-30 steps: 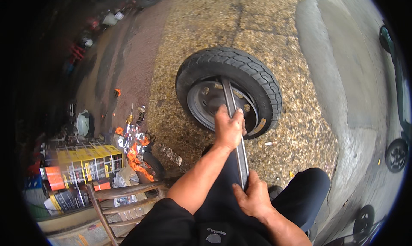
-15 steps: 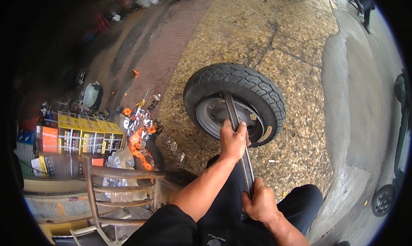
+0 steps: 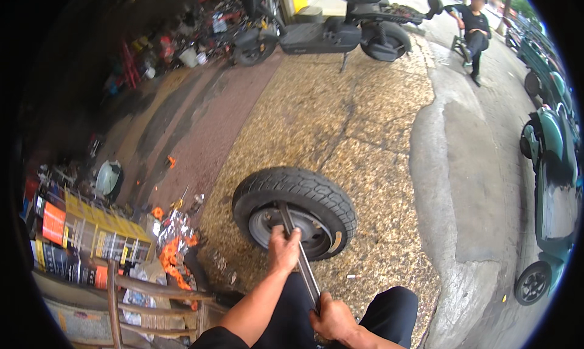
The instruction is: The person sits on the ground and uses a tire iron to pry a tire off a scooter wheel rim. They repeatedly insert the tool between the tire bead and rim, lever the bead over the rim edge, and rotate the tire to continue the removal process.
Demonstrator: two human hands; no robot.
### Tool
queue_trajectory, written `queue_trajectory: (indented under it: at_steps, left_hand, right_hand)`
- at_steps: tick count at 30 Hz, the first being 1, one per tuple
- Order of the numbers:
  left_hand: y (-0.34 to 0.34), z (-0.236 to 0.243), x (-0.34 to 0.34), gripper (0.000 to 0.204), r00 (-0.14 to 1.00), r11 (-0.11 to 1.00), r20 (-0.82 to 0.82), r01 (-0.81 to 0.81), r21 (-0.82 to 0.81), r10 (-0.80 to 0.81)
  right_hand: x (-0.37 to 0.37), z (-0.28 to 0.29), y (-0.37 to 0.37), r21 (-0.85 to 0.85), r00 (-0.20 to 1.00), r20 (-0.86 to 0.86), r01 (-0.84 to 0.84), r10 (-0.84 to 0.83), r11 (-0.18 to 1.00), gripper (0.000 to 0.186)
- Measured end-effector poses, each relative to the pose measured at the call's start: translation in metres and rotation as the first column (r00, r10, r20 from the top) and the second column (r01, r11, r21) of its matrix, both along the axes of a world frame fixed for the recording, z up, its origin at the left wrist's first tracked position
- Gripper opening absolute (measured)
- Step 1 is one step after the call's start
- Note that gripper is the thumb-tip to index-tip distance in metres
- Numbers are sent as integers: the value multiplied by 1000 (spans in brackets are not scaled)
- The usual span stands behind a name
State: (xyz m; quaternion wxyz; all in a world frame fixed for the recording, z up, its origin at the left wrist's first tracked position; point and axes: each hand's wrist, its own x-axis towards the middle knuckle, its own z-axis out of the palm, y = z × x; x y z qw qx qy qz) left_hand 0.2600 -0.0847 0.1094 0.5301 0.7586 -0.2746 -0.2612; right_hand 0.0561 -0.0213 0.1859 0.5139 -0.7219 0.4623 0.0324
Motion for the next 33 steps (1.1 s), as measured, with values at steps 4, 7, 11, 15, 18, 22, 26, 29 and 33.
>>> queue_trajectory:
  at_steps: [4,7,11,15,18,22,26,29,33]
  left_hand:
    - [-21,6,58,24,990,994,104,-94,-54,99]
    - [-37,9,82,14,872,990,-470,-141,24,136]
    - [-50,7,79,13,743,948,-606,-312,65,285]
    - [-54,-10,79,18,657,867,-638,-497,36,403]
    - [-46,-29,91,27,576,859,-723,-510,47,382]
    - [-36,-43,108,45,404,877,-870,-475,65,283]
    - [-33,-41,111,42,332,806,-886,-588,75,324]
    - [-18,-35,103,42,336,809,-910,-588,0,244]
    - [11,-24,89,38,328,810,-901,-584,41,283]
  right_hand:
    - [2,-3,-1,-6,1000,2,-22,22,1000,38]
    - [4,-6,1,8,1000,7,-8,8,1000,38]
    - [6,-7,6,-12,999,32,-10,10,1000,38]
    - [7,-4,11,-62,998,26,-47,49,997,36]
    - [10,1,9,-34,997,21,-71,72,997,34]
    - [8,13,0,-27,995,29,-97,98,995,33]
    - [0,24,-6,-31,990,4,-143,143,989,33]
    - [-9,31,-3,-57,992,4,-129,130,990,31]
    - [-19,47,9,118,977,-71,-192,201,974,34]
